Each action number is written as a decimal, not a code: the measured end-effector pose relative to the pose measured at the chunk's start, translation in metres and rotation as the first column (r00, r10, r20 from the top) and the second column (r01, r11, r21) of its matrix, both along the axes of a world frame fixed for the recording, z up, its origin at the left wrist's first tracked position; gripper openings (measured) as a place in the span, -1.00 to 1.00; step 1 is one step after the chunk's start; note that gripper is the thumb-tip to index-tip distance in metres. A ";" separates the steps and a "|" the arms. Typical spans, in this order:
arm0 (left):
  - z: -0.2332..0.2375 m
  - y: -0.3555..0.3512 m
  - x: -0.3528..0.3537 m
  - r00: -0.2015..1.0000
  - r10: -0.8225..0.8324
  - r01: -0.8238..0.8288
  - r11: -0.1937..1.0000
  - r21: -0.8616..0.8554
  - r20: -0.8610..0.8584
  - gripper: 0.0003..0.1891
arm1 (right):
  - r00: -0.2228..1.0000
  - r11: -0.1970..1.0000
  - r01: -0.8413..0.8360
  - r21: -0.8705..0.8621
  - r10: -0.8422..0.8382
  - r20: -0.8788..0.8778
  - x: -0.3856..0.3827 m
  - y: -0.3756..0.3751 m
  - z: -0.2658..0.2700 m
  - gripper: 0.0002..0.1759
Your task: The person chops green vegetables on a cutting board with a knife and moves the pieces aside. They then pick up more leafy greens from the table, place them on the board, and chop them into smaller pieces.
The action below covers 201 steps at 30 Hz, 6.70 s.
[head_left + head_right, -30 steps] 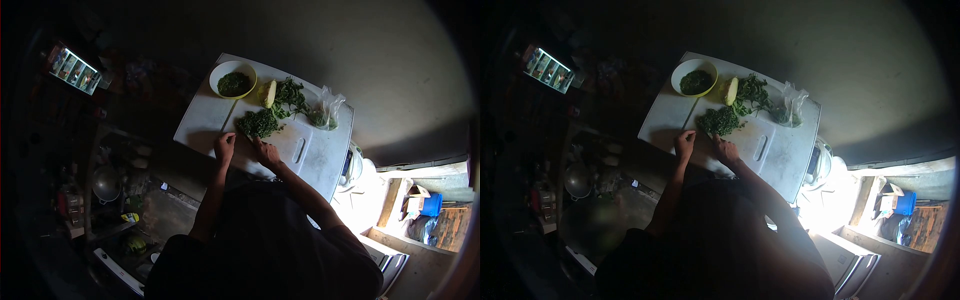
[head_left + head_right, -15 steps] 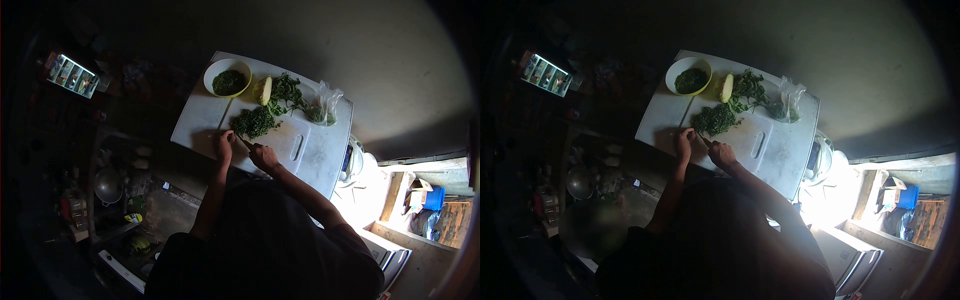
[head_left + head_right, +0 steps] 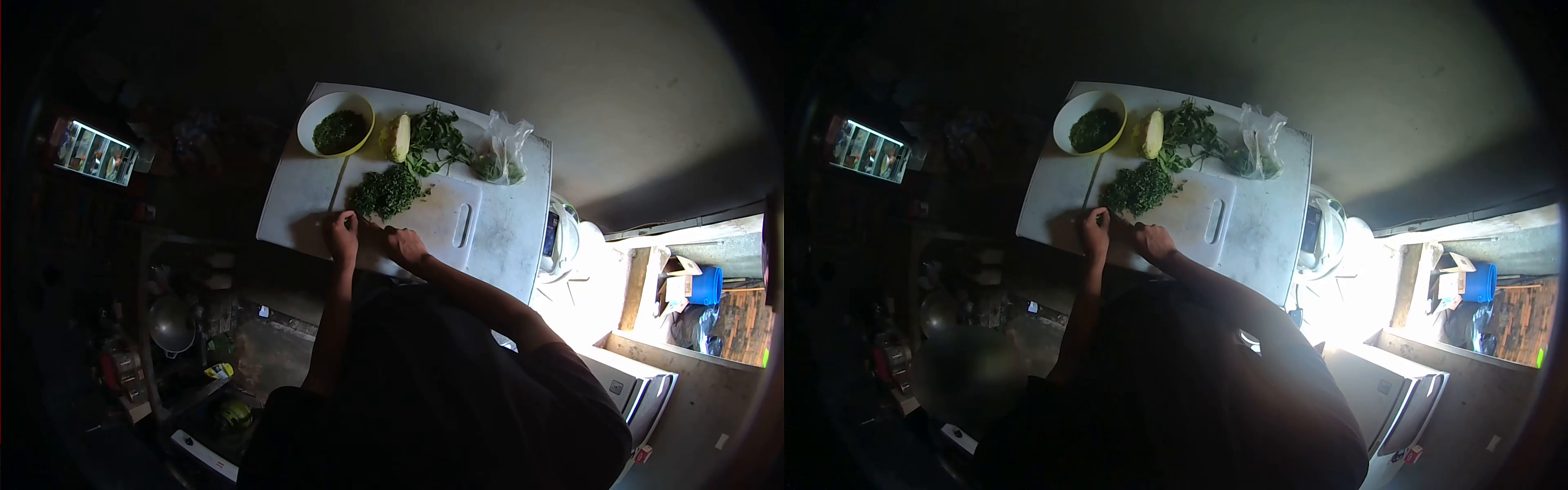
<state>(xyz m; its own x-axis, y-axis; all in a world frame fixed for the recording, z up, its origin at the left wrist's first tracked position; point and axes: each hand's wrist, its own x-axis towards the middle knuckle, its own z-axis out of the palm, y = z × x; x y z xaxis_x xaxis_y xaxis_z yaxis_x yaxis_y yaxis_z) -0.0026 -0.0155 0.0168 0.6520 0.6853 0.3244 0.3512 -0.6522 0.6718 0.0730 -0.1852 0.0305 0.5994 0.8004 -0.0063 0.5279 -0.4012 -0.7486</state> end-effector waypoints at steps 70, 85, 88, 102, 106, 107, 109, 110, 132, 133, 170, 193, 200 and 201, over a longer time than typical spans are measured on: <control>-0.003 -0.004 -0.007 0.996 -0.032 0.020 0.991 0.135 0.084 -0.90 | 0.944 0.988 -0.139 -0.064 0.152 0.294 -0.011 -0.006 0.013 -0.32; -0.008 -0.001 -0.007 0.994 -0.023 0.018 0.999 0.041 0.106 -0.91 | 0.980 0.987 -0.144 -0.071 0.152 0.125 -0.005 -0.010 -0.018 -0.67; -0.011 -0.001 -0.008 0.995 -0.021 0.019 1.000 0.020 0.099 -0.88 | 0.986 0.994 -0.111 -0.004 0.111 0.122 -0.006 -0.010 -0.026 -0.67; -0.010 -0.004 -0.008 0.991 -0.023 0.027 0.999 -0.033 0.136 -0.86 | 0.930 0.993 -0.118 -0.001 0.111 0.351 -0.001 -0.012 0.002 -0.82; -0.018 0.001 -0.009 0.994 -0.024 0.017 0.998 0.063 0.108 -0.87 | 0.935 0.989 -0.145 0.028 0.127 0.332 -0.004 -0.009 -0.002 -0.59; -0.020 0.002 -0.010 0.994 -0.024 0.018 0.998 0.062 0.107 -0.87 | 0.935 0.986 -0.165 0.033 0.146 0.324 -0.006 -0.010 0.013 -0.36; -0.022 0.002 -0.010 0.995 0.013 -0.021 0.996 0.082 0.095 -0.87 | 0.937 0.987 -0.158 -0.009 0.153 0.313 -0.008 -0.008 0.024 -0.37; -0.022 0.003 -0.010 0.995 0.012 -0.020 0.996 0.082 0.096 -0.87 | 0.940 0.987 -0.153 -0.049 0.161 0.302 -0.009 -0.008 0.027 -0.38; -0.007 -0.004 -0.015 0.996 -0.010 0.002 0.996 0.085 0.088 -0.88 | 0.994 0.995 -0.104 0.004 0.104 0.028 -0.003 -0.013 -0.004 -0.81; -0.006 -0.004 -0.013 0.995 -0.018 0.011 0.997 0.072 0.096 -0.89 | 0.985 0.992 -0.128 -0.013 0.129 0.114 -0.001 -0.013 -0.001 -0.82; -0.004 -0.001 -0.007 0.996 0.020 -0.037 0.981 0.190 0.088 -0.86 | 0.928 0.990 -0.137 -0.015 0.134 0.349 -0.002 -0.004 -0.035 -0.68; 0.004 -0.010 -0.005 0.993 0.099 -0.106 0.986 0.127 0.061 -0.89 | 0.930 0.994 -0.108 0.007 0.099 0.355 -0.002 -0.005 0.013 -0.43; 0.002 0.000 -0.006 0.994 0.018 -0.044 0.972 0.231 0.111 -0.88 | 0.950 0.989 -0.149 -0.021 0.149 0.275 -0.007 -0.009 0.020 -0.41; 0.001 -0.001 -0.006 0.996 0.039 -0.057 0.968 0.244 0.080 -0.89 | 0.949 0.988 -0.152 -0.022 0.152 0.274 -0.008 -0.009 0.023 -0.41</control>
